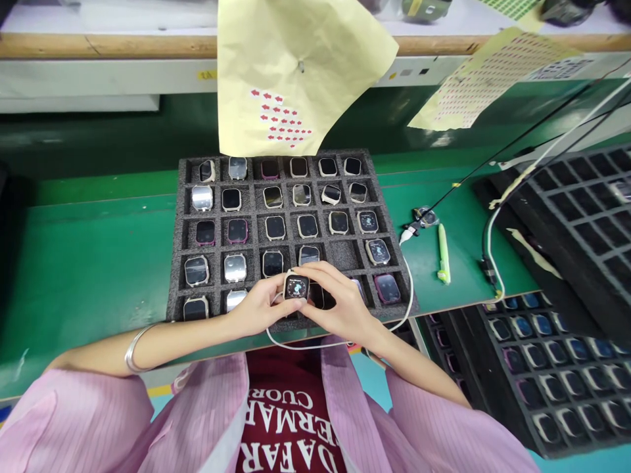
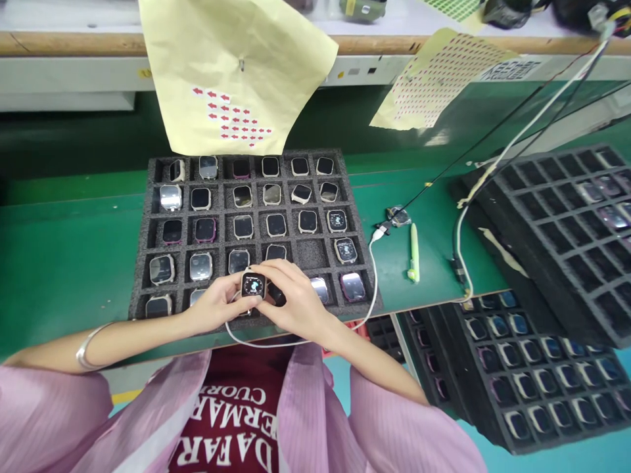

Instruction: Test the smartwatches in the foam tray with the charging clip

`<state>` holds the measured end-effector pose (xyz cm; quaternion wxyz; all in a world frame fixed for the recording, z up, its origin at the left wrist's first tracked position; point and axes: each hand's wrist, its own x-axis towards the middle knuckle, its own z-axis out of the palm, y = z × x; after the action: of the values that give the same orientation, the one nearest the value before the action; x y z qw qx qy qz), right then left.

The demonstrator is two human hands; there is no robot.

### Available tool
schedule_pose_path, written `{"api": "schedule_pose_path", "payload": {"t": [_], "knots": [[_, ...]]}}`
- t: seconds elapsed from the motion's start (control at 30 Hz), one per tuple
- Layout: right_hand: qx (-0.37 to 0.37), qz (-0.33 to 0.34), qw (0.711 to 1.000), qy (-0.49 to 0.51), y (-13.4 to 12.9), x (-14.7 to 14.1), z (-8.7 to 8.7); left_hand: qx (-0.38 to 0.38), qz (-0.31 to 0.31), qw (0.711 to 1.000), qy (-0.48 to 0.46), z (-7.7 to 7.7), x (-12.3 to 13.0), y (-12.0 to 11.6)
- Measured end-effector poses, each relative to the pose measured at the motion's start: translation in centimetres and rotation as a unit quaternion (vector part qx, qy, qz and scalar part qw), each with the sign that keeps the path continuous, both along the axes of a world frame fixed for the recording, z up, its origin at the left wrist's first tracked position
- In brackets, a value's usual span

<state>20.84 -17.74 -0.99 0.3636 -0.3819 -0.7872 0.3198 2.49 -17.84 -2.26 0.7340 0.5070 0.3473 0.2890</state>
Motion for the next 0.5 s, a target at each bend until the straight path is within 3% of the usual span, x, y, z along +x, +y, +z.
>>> {"api": "schedule_pose_path", "payload": {"t": [0.5], "knots": [[0.008,-0.01,1.0,-0.006,-0.21,0.09,-0.23,0.002,0.007,1.0,0.018,0.0,0.06,-0.1]]}}
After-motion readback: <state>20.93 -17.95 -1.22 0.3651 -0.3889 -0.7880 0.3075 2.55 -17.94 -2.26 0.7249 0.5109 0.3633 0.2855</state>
